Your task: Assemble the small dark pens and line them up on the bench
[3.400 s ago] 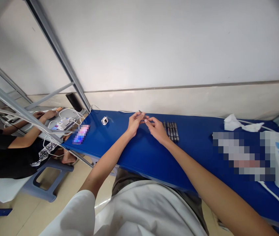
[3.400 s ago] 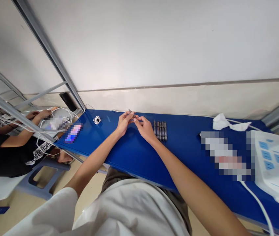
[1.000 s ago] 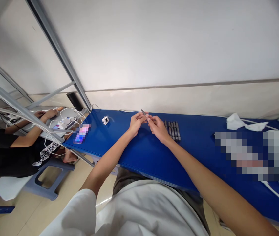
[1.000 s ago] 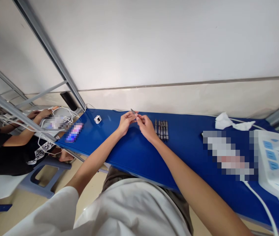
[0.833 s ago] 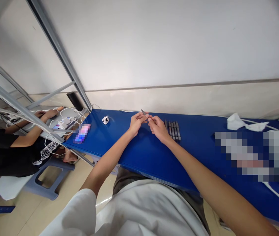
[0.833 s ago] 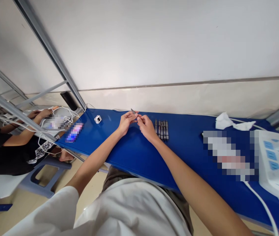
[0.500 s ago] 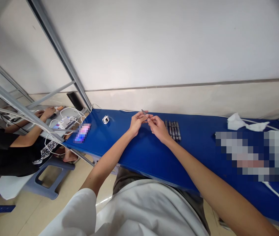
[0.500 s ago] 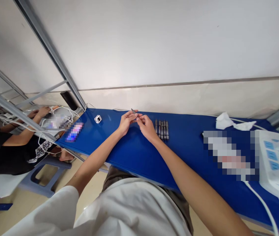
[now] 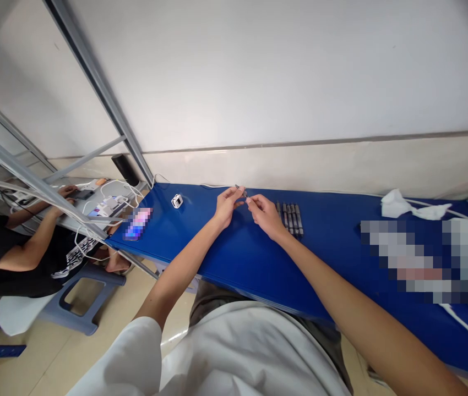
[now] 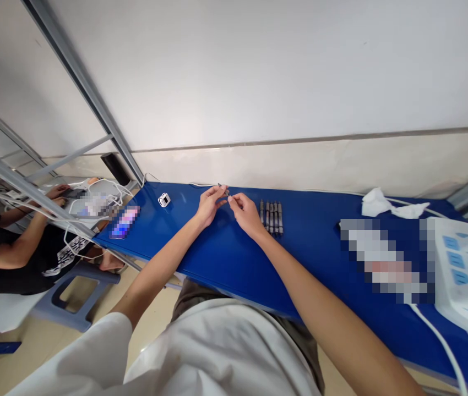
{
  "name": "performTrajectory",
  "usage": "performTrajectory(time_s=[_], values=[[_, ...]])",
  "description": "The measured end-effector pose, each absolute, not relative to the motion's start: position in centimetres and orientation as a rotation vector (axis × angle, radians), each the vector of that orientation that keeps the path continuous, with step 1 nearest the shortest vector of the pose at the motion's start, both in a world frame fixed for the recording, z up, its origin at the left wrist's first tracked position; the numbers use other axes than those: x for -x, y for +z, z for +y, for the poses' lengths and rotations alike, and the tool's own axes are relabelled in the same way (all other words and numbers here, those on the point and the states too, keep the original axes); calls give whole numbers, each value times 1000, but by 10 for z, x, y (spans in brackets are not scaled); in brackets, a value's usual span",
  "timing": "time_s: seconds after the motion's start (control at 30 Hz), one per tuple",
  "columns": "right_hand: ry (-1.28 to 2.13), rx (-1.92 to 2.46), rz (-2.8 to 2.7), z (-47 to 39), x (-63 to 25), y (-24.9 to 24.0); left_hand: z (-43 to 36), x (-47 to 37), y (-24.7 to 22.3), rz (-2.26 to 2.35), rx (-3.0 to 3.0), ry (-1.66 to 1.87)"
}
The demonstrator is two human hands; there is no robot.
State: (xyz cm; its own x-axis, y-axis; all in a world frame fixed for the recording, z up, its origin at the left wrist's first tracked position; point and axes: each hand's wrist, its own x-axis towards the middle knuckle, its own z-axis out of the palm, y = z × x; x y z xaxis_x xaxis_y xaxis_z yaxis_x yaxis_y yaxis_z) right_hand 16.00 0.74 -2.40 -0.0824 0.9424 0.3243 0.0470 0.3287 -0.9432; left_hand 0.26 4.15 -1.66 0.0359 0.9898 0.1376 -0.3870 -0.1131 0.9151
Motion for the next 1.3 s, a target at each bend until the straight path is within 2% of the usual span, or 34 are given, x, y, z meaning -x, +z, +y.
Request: performTrajectory(time_s=[0.3,0.67,0.93,1.3], values=[[1006,973,-1437,15,-162,-33,39,-1,-9,686,-936,1367],[972,981,-1454,15,-161,-33,43,-2,-15,763,-897,1431],[838,955,-1522,17,-162,-33,43,-2,-11,708,-808,1468],[925,922,-1438,22,-159,-39,42,-2,-9,695,-813,1440]])
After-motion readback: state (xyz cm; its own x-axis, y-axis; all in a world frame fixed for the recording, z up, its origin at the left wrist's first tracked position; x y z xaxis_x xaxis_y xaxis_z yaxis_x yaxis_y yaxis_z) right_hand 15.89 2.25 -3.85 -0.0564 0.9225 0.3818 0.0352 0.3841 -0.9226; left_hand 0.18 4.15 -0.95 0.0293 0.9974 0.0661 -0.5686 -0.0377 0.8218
